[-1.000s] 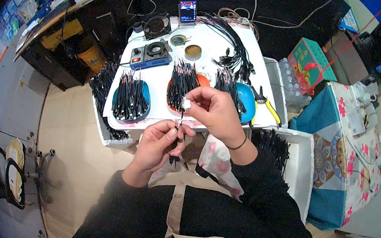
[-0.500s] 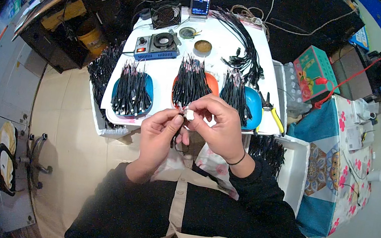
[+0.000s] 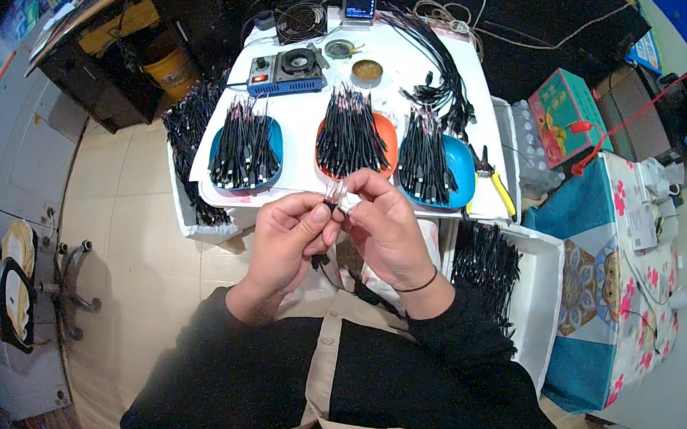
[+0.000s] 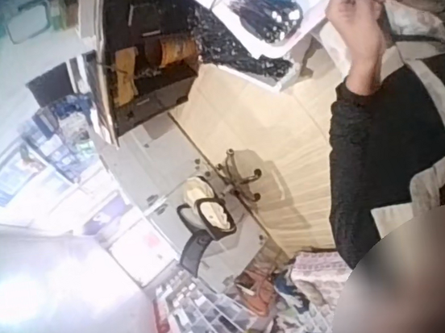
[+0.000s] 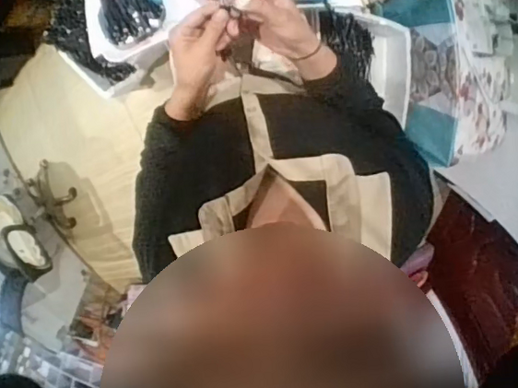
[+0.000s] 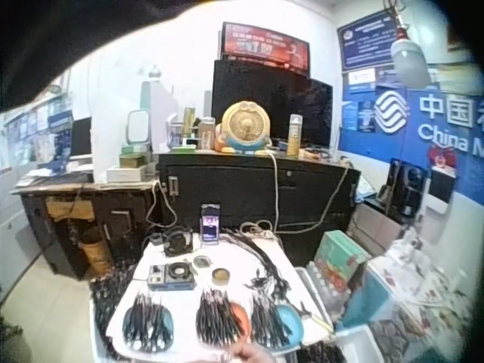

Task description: The person repeatedly picks up black wires, attaches small white connectors to their ends, and places the finished units into colored bowls on the table. The process is continuous and repetitive throughout the clip.

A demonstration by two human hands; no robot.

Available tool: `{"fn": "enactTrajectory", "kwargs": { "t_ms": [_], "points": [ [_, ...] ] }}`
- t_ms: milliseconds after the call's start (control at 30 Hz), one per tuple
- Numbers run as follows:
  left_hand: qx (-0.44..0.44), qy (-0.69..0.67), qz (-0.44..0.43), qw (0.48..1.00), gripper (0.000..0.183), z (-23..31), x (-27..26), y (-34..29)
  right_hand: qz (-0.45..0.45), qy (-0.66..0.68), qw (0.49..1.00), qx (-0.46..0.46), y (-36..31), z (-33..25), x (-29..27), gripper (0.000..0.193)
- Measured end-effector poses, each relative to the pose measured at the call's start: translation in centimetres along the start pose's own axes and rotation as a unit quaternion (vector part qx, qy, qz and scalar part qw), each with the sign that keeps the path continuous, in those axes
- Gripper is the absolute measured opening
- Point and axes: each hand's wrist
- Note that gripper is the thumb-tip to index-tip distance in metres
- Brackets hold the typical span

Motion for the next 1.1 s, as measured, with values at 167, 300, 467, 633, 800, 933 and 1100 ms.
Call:
{"fn": "enactTrajectory", "kwargs": {
  "t_ms": [167, 300, 467, 633, 800, 933, 1100],
  "points": [
    [-0.029, 0.017, -0.026, 0.999, 0.015, 0.3, 0.2, -0.8, 0.041, -0.081, 0.996, 0.018, -0.5, -1.4, 0.6, 0.024],
    [-0.020, 0.042, -0.037, 0.998, 0.014, 0.4, 0.5, -1.2, 0.019, -0.063, 0.996, 0.053, -0.7, -1.6, 0.5, 0.018],
    [-0.025, 0.071, -0.049, 0.996, 0.014, 0.3, 0.2, -1.3, 0.043, -0.088, 0.992, 0.075, -1.1, -1.2, 0.0, 0.016],
    [-0.034, 0.098, -0.031, 0.994, 0.015, 0.0, 0.0, -0.9, 0.024, -0.113, 0.992, 0.059, -0.7, -1.5, -0.7, 0.022],
    [-0.055, 0.073, -0.026, 0.996, 0.016, -0.1, -0.1, -0.2, 0.030, -0.127, 0.991, 0.038, -0.3, -1.1, -1.6, 0.037],
    [-0.072, 0.062, -0.037, 0.995, 0.019, -0.5, -0.7, 0.1, 0.028, -0.155, 0.987, -0.005, -0.1, -0.2, -2.6, 0.044],
    [-0.087, 0.063, -0.024, 0.994, 0.016, -0.9, -1.0, 0.1, 0.013, -0.253, 0.967, -0.027, -0.2, -0.1, -3.3, 0.029]
  ]
}}
Point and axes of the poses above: each hand's wrist, its own y-axis towards the middle knuckle, its own x-axis out of the palm, z = x × y, and after that the axes turned 5 degrees about -x, right-handed
